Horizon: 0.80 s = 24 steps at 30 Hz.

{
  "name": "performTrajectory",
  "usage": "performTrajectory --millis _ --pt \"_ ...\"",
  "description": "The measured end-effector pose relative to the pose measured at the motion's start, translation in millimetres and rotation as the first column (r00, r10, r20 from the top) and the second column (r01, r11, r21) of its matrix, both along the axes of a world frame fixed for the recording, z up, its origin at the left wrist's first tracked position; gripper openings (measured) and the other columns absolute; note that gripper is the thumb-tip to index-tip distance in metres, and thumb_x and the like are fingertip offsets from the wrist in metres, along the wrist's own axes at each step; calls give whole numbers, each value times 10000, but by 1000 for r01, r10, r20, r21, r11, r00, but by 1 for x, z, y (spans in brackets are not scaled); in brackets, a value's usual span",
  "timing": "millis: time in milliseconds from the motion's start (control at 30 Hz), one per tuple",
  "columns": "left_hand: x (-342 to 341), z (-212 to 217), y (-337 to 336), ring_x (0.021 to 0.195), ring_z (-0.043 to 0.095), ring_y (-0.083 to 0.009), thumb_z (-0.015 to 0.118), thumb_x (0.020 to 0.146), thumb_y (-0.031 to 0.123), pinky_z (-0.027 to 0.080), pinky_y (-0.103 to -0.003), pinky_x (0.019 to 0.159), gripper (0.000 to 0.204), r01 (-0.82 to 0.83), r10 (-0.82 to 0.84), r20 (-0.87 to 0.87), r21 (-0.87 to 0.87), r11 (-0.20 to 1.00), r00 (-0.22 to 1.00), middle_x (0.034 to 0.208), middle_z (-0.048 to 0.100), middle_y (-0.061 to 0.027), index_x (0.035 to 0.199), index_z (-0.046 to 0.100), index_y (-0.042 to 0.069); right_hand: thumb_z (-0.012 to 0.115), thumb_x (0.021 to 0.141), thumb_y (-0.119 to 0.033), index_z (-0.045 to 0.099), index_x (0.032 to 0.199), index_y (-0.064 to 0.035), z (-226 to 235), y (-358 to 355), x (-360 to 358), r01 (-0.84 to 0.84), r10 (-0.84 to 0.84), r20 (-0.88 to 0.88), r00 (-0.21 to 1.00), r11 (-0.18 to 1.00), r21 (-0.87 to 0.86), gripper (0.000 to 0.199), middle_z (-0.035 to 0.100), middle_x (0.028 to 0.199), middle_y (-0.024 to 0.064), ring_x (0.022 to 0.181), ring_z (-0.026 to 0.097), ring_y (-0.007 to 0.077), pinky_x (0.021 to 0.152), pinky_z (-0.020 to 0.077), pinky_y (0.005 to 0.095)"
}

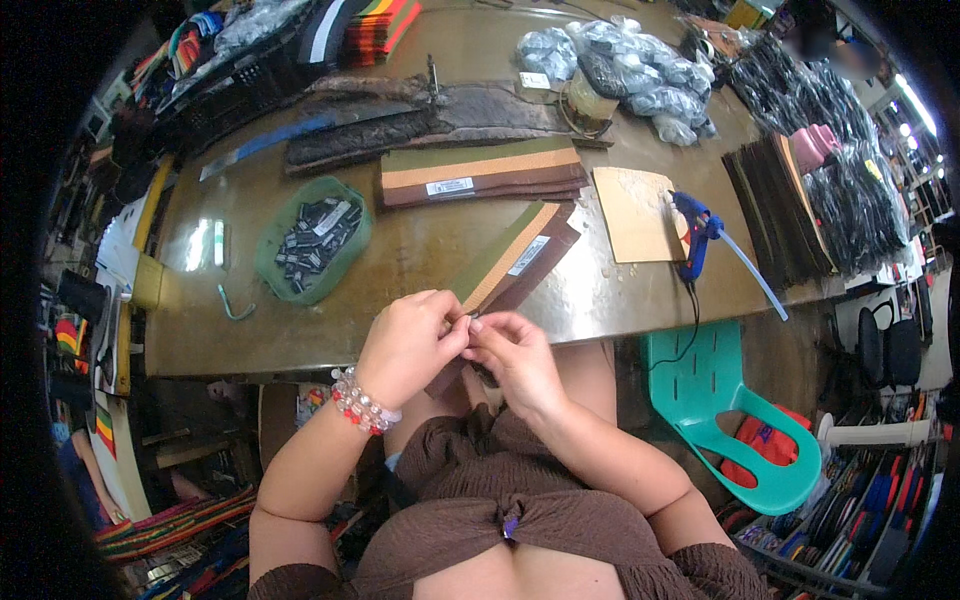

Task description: The person assembles hat bands by applying hot glue to fabric strips and attaching small rectangular tags. They work at a table, handling multiple strips and tags, then place the finished bands in a stack. Later, they retrieve a roll of yellow ribbon from a shelf and cut a length with scissors.

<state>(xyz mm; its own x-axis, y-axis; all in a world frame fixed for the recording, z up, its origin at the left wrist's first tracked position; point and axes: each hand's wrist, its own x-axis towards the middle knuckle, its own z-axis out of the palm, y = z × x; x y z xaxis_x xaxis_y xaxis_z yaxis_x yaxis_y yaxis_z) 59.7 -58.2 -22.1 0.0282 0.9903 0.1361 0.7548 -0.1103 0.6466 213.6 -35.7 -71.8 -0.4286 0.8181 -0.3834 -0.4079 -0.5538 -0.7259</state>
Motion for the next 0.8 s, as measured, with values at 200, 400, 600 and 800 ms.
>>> performTrajectory --millis 200,400,600,800 --pt "-1 7 -5 765 604 -307 631 826 151 504 -404 693 115 78 -46 -258 117 990 965 805 615 -126 846 610 39 692 734 -155 635 898 -110 24 24 15 -632 -654 502 567 47 774 179 593 1056 34 1179 481 267 1026 289 556" --pt "-16 21 -15 868 625 -351 577 864 108 513 -416 749 219 51 -70 -236 -88 995 969 938 655 -172 1061 616 21 624 772 -169 599 820 -121 29 51 5 -703 -629 487 606 -135 699 72 552 863 0 983 572 165 1118 171 618" --pt "-30 34 -5 879 649 -347 522 845 6 527 -431 769 309 133 -141 -213 -54 990 967 980 666 -189 1148 578 20 657 800 -173 601 838 -129 37 73 3 -783 -550 610 570 -140 606 81 576 811 -4 840 596 165 1096 270 564" --pt "-57 41 48 1042 630 -322 509 831 -54 506 -400 914 374 67 -16 -246 201 977 969 1137 647 -171 1183 600 37 515 852 -103 541 1260 -98 55 150 40 -860 -756 549 356 -35 510 409 648 1053 47 1060 587 190 1088 288 554"
